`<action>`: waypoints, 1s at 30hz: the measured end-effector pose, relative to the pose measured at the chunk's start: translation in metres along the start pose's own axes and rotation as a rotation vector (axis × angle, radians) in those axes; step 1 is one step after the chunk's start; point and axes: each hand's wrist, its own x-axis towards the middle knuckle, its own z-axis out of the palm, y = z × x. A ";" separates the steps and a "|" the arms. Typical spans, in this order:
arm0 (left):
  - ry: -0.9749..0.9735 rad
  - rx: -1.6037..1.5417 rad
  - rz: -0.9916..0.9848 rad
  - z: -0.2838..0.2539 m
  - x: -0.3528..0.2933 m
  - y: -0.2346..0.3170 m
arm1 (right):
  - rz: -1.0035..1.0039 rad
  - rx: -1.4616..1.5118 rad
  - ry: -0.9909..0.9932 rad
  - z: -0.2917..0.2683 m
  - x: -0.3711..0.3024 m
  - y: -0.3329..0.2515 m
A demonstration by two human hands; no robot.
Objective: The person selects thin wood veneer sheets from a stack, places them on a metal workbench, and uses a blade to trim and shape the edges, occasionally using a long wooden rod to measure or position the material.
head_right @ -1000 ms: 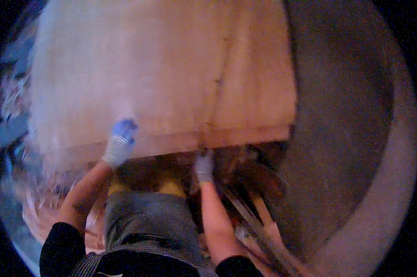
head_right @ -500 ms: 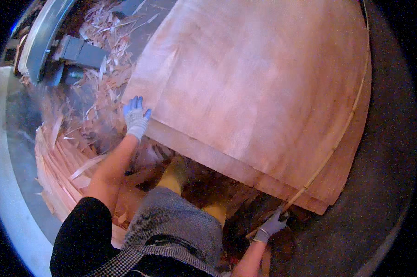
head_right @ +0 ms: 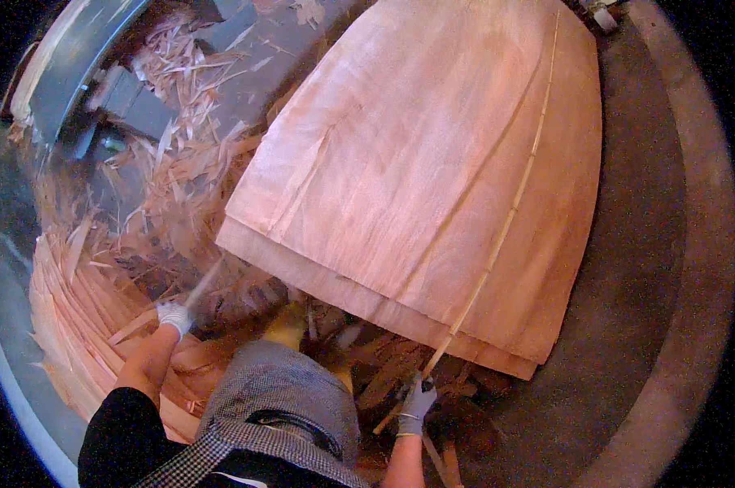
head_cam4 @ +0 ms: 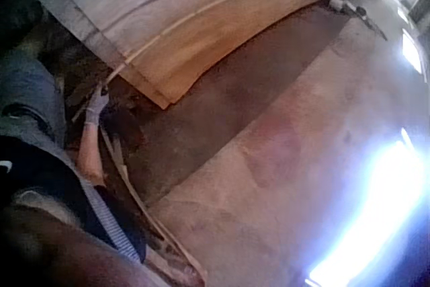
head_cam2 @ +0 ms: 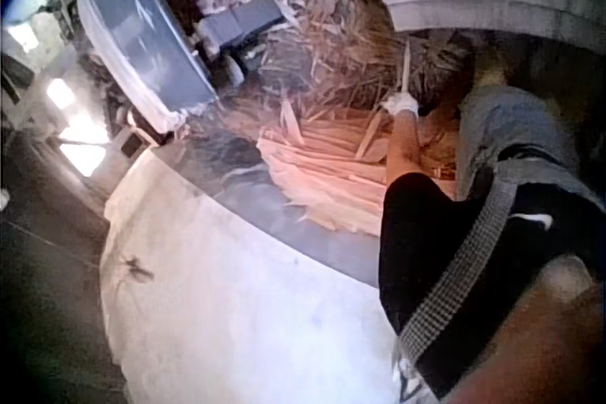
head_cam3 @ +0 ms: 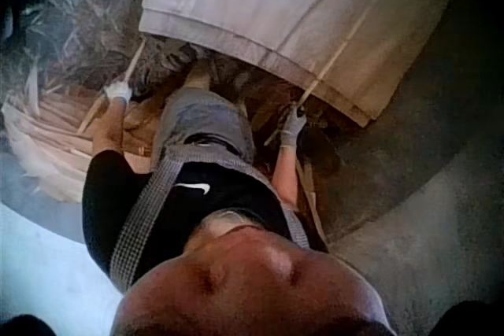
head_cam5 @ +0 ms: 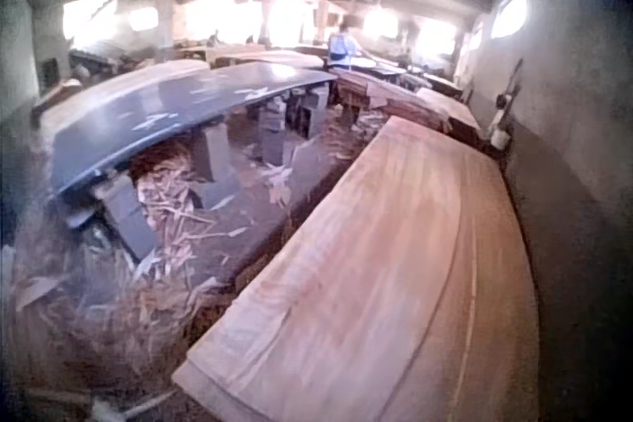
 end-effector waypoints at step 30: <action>-0.637 0.154 0.174 -0.042 -0.029 0.011 | 0.000 -0.261 -0.193 0.008 -0.040 0.058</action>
